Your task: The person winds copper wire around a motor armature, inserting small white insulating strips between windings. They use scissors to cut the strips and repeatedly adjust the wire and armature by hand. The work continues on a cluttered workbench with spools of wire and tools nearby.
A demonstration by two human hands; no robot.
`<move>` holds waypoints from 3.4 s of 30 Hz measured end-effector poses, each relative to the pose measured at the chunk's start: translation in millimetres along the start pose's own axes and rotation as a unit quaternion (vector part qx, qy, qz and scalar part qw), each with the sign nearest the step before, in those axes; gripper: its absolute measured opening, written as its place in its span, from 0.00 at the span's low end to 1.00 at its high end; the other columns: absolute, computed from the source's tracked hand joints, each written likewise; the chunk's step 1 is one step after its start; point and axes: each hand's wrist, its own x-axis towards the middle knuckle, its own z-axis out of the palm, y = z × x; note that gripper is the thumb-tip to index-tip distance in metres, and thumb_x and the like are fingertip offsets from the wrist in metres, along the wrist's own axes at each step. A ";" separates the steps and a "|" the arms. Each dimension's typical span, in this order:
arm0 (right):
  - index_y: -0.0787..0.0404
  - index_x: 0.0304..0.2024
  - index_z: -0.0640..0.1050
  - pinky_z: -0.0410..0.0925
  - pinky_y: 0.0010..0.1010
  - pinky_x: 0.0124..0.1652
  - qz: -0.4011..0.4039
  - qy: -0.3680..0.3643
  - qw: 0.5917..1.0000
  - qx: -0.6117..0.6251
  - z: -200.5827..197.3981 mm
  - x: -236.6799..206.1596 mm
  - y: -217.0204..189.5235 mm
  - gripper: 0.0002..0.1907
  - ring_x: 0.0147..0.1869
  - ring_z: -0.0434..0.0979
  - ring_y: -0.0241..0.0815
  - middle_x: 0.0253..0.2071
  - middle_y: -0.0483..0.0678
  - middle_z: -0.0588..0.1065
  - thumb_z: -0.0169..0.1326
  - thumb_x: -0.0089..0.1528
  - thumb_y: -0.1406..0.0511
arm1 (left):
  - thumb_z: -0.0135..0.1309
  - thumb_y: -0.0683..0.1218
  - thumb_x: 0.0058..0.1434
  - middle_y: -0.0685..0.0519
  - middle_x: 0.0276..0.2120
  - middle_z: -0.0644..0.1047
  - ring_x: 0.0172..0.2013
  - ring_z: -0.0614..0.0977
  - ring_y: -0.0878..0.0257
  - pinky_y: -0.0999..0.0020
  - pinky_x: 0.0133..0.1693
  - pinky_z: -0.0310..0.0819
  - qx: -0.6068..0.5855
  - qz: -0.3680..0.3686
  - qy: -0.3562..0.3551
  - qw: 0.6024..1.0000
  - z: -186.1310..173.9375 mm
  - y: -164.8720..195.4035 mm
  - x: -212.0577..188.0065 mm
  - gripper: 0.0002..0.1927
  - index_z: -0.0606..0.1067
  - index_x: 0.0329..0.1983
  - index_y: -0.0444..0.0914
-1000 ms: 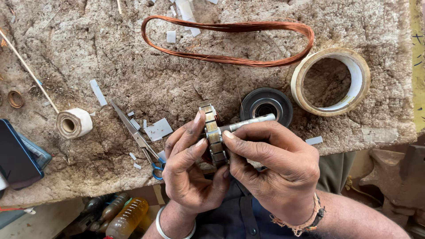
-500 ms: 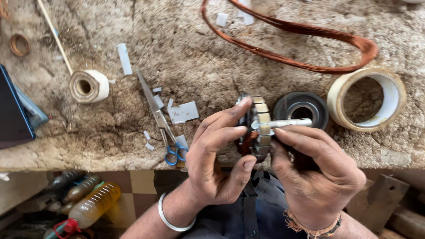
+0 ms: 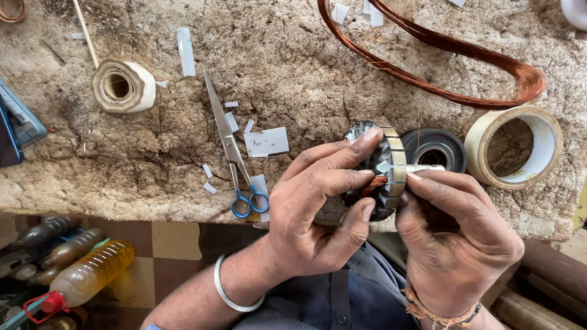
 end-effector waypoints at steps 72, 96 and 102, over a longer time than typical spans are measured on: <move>0.68 0.38 0.81 0.76 0.26 0.43 -0.122 -0.091 0.983 -0.107 -18.5 34.3 -21.3 0.12 0.43 0.85 0.41 0.39 0.53 0.81 0.63 0.51 0.77 | 0.61 0.41 0.62 0.34 0.51 0.77 0.49 0.85 0.39 0.50 0.50 0.87 0.171 0.198 -0.060 0.963 -2.2 -1.1 30.6 0.12 0.75 0.46 0.31; 0.64 0.47 0.82 0.76 0.26 0.49 -0.128 -0.075 0.986 -0.076 -18.7 23.4 -2.9 0.15 0.49 0.85 0.40 0.45 0.51 0.81 0.66 0.57 0.76 | 0.62 0.42 0.66 0.36 0.53 0.76 0.52 0.85 0.42 0.51 0.54 0.87 0.198 0.209 -0.061 0.956 -2.8 -3.2 27.3 0.15 0.75 0.52 0.31; 0.65 0.44 0.83 0.76 0.24 0.41 -0.066 -0.093 0.993 -0.036 -24.0 29.9 -7.7 0.11 0.43 0.85 0.36 0.41 0.49 0.83 0.65 0.59 0.76 | 0.61 0.41 0.65 0.38 0.53 0.77 0.51 0.85 0.46 0.59 0.51 0.85 0.175 0.101 -0.029 0.979 1.2 22.0 24.1 0.15 0.76 0.53 0.30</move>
